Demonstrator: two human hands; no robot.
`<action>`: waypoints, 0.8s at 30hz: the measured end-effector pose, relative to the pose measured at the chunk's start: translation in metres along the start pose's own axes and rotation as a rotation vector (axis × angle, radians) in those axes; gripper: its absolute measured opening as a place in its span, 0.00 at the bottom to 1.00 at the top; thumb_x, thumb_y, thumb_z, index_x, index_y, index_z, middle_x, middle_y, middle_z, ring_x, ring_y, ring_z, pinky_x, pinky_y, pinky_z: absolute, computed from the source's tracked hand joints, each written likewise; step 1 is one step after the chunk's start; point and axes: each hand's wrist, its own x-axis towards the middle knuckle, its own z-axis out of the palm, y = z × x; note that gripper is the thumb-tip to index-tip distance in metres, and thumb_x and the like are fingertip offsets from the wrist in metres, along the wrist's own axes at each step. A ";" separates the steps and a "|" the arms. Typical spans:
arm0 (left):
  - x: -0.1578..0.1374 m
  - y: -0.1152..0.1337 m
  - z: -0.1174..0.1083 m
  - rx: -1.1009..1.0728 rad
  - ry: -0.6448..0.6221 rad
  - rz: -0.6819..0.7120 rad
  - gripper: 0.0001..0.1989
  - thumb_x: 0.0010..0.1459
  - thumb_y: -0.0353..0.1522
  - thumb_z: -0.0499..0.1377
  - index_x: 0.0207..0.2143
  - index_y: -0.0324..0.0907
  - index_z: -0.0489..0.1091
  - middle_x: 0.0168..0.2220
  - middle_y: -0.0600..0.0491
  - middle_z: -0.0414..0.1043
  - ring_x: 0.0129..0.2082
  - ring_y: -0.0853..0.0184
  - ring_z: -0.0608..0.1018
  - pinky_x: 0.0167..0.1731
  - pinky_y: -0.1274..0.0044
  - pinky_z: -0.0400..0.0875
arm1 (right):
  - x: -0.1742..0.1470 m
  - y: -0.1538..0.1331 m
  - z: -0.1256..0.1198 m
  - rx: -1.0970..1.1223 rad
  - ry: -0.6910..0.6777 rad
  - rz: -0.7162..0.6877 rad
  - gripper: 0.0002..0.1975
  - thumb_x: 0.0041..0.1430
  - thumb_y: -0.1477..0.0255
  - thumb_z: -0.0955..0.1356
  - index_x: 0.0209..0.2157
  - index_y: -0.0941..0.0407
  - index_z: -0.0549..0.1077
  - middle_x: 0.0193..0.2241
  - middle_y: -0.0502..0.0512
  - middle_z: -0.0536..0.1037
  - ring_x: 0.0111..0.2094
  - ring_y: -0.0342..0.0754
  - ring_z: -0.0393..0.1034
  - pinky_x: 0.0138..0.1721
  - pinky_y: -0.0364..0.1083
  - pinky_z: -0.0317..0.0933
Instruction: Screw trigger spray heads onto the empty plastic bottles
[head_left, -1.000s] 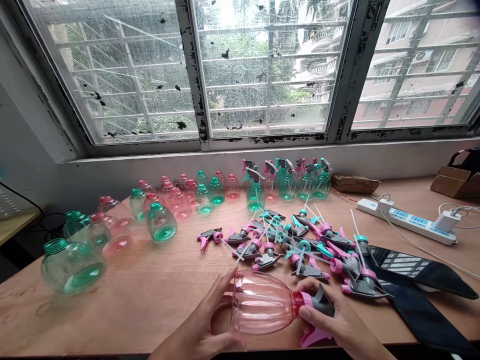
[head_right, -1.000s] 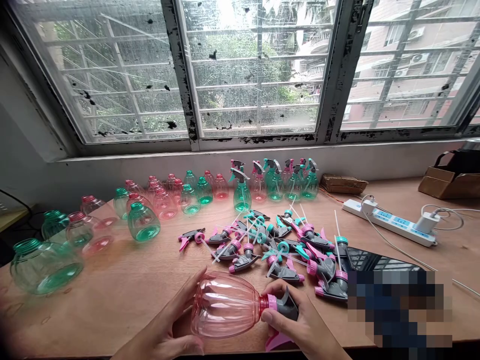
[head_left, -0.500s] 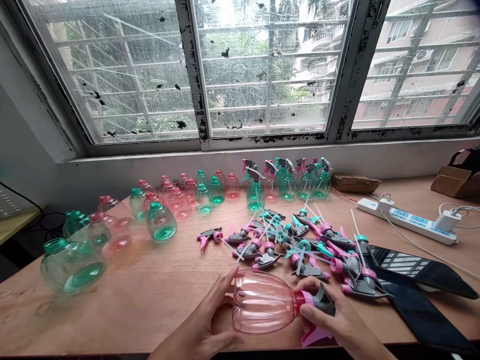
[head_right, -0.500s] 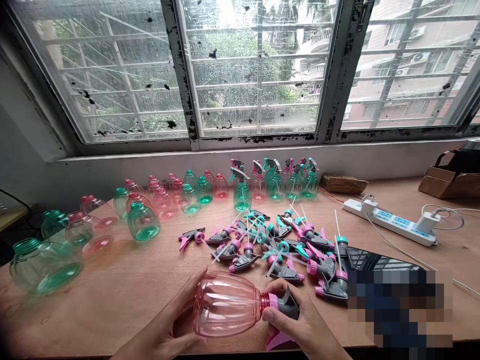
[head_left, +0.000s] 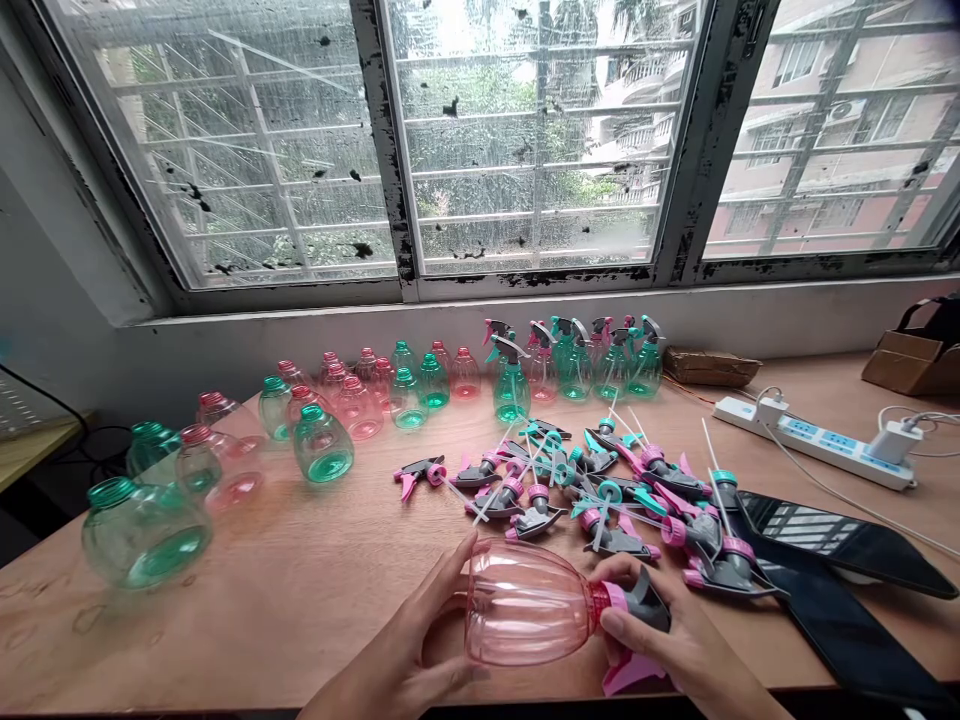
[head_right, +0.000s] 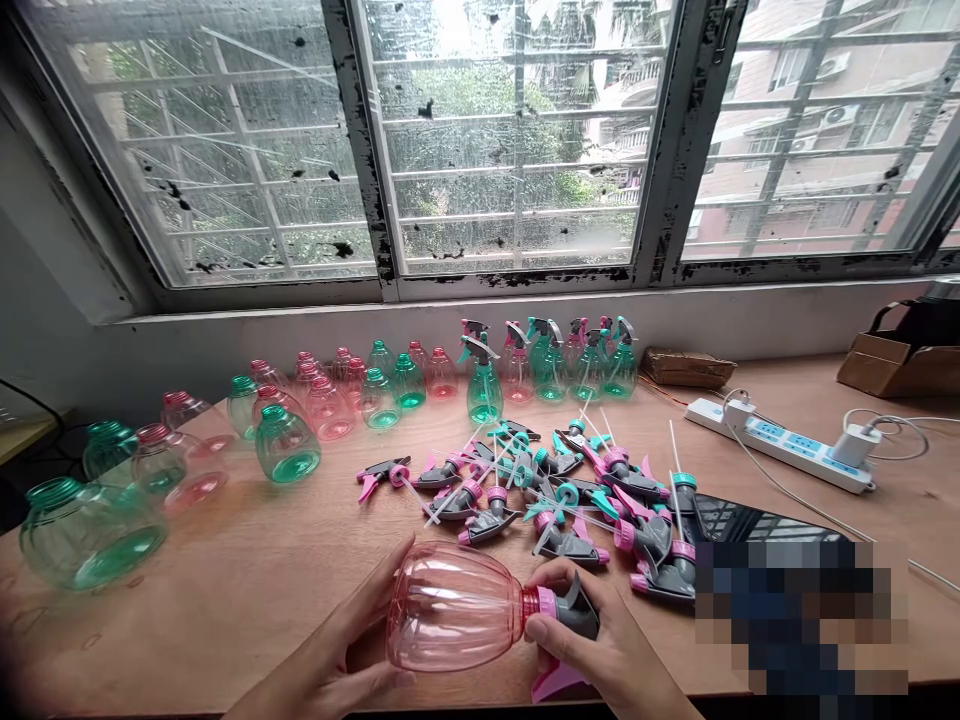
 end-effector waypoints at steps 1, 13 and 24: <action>0.000 0.000 0.000 -0.015 0.001 -0.003 0.41 0.61 0.36 0.64 0.69 0.61 0.45 0.73 0.56 0.46 0.68 0.54 0.61 0.67 0.63 0.56 | 0.000 0.000 0.000 -0.002 0.005 -0.002 0.19 0.50 0.57 0.77 0.36 0.56 0.76 0.23 0.47 0.76 0.22 0.45 0.69 0.25 0.43 0.61; 0.001 0.000 -0.001 -0.025 -0.044 -0.031 0.44 0.59 0.37 0.66 0.70 0.58 0.44 0.73 0.55 0.44 0.70 0.54 0.55 0.69 0.63 0.51 | -0.002 -0.004 0.001 -0.014 -0.028 0.009 0.17 0.52 0.58 0.76 0.35 0.56 0.75 0.21 0.47 0.78 0.22 0.45 0.70 0.25 0.43 0.60; 0.001 -0.003 -0.002 0.031 -0.046 0.030 0.48 0.60 0.35 0.66 0.70 0.61 0.36 0.73 0.54 0.44 0.70 0.55 0.57 0.68 0.64 0.52 | -0.001 0.000 -0.001 -0.003 -0.026 0.007 0.18 0.51 0.59 0.76 0.36 0.56 0.75 0.21 0.47 0.77 0.22 0.45 0.70 0.25 0.42 0.61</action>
